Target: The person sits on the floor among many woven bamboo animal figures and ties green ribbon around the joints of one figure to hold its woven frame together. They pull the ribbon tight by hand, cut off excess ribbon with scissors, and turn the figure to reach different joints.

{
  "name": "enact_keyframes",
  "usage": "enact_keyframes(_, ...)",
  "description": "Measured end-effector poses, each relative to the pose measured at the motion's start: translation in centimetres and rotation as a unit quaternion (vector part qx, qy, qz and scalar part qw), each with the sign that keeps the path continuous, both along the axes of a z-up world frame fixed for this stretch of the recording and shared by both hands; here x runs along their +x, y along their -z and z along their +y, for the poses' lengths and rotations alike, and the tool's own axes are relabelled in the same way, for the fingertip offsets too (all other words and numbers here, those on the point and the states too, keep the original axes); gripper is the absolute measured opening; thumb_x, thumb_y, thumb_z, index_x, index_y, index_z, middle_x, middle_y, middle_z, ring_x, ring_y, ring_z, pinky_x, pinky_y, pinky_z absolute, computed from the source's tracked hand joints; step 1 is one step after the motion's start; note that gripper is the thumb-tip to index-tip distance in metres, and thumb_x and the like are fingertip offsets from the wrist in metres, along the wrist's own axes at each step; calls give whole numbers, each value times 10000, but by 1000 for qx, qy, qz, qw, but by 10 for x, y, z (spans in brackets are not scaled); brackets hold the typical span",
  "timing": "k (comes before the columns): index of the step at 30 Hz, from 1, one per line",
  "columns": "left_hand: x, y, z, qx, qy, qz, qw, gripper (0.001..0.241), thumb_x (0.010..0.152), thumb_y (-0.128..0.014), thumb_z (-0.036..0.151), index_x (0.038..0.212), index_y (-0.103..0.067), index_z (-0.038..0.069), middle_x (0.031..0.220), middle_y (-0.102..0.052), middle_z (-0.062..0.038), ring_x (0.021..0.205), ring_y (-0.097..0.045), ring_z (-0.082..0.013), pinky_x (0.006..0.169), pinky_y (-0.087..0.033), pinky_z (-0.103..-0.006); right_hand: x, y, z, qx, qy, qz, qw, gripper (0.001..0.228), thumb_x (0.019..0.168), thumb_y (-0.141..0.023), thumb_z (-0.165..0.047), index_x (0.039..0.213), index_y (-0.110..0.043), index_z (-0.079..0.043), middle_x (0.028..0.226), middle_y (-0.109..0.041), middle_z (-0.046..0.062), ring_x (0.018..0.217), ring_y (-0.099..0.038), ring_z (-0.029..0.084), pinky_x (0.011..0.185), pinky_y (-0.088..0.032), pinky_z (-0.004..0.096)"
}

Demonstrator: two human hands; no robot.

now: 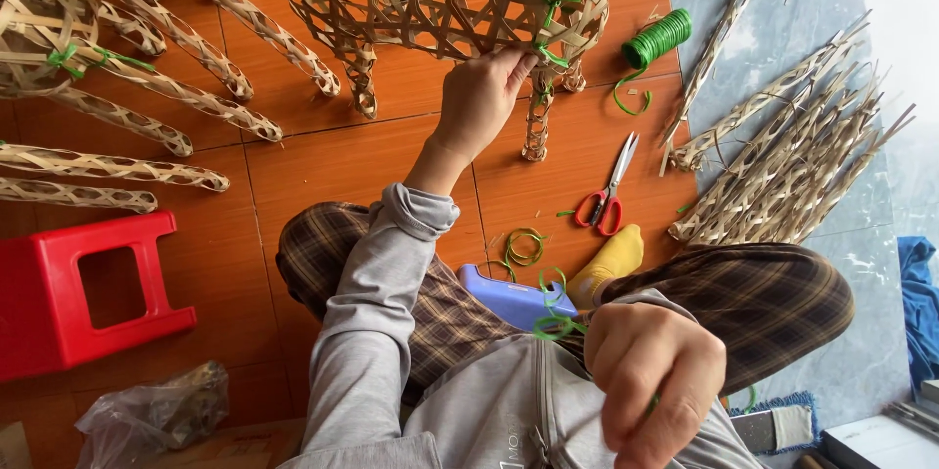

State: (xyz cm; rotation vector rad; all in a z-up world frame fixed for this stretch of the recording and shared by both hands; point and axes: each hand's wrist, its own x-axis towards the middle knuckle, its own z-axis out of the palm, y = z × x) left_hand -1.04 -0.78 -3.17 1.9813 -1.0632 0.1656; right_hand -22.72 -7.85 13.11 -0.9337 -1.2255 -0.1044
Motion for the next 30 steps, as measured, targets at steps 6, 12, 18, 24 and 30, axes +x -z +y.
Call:
enact_keyframes(6,3,4,-2,27,-4,-57,998,298,1059,-592,306,907,-707,76,685,-715,-79,569,-701,-222,506,-552,-357,-9,6,6,53,93,-64,992,150,1005,-640,-3,951,-762,66,849,-693,139,516,-559,127,426,-367,275)
enact_keyframes(12,2,2,-1,36,10,-53,998,276,1062,-600,278,936,-697,53,715,-723,-95,576,-704,-223,506,-557,-348,-15,16,3,77,96,-76,990,131,974,-641,68,921,-759,49,677,-493,10,462,-403,81,417,-248,295)
enact_keyframes(18,1,-5,2,4,48,74,996,269,1074,-582,259,961,-685,38,753,-730,-106,618,-714,-253,549,-552,-371,-18,24,1,92,62,-93,989,113,1001,-668,123,944,-706,33,682,-439,-1,481,-434,101,443,-271,328)
enact_keyframes(24,5,3,0,42,25,8,999,328,1091,-549,303,946,-691,45,736,-723,-96,592,-695,-247,523,-531,-367,2,56,-40,92,23,-70,993,352,1112,-543,-241,960,-741,8,768,-616,92,614,-597,226,570,-450,383)
enact_keyframes(30,3,6,4,24,49,-2,999,349,1121,-516,331,971,-700,76,752,-726,-57,570,-669,-189,524,-540,-328,-13,206,-120,210,576,395,684,158,1165,-628,-165,1121,-638,-13,868,-610,100,769,-557,217,718,-451,332)
